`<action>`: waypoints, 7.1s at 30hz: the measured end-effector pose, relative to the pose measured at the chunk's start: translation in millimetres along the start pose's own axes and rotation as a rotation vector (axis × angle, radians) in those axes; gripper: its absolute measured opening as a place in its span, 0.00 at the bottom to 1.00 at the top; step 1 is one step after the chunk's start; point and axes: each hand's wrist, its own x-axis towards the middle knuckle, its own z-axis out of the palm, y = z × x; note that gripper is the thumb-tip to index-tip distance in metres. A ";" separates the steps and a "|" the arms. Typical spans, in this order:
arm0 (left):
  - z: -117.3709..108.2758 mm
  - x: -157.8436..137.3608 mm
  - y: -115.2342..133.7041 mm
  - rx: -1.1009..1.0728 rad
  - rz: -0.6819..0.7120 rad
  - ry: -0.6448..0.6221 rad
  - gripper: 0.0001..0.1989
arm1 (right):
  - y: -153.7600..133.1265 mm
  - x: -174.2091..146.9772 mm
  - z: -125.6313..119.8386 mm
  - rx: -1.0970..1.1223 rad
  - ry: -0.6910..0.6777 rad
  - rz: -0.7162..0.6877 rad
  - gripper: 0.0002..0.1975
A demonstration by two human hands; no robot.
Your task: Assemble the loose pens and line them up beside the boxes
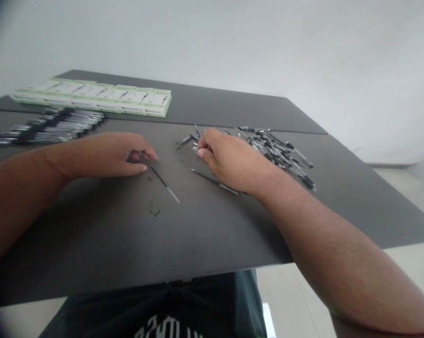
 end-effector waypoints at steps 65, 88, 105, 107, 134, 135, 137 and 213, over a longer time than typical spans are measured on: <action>-22.4 -18.6 49.7 -0.352 -0.036 0.633 0.11 | 41.1 13.2 16.3 0.008 0.152 -0.109 0.15; -26.6 -18.7 57.6 -0.204 -0.088 0.645 0.14 | 36.2 13.8 15.0 -0.054 0.119 -0.135 0.16; 2.7 -4.6 64.9 -0.301 0.081 0.470 0.09 | 13.0 4.8 25.9 -0.016 0.107 -0.211 0.13; 4.6 -4.8 68.1 -0.321 0.108 0.449 0.09 | 9.0 4.2 26.5 0.009 0.088 -0.195 0.12; 9.6 -5.4 79.8 -0.142 0.134 0.298 0.12 | -0.2 -2.0 25.8 0.086 0.023 -0.287 0.12; 9.4 -5.3 80.2 -0.132 0.133 0.293 0.13 | 0.3 -2.1 26.4 0.086 0.027 -0.301 0.12; 8.9 -5.2 81.0 -0.113 0.124 0.277 0.14 | 1.3 -2.2 27.1 0.090 0.034 -0.335 0.13; 6.7 -6.9 76.2 -0.055 0.093 0.266 0.15 | -5.0 -1.1 23.6 -0.014 -0.022 -0.175 0.09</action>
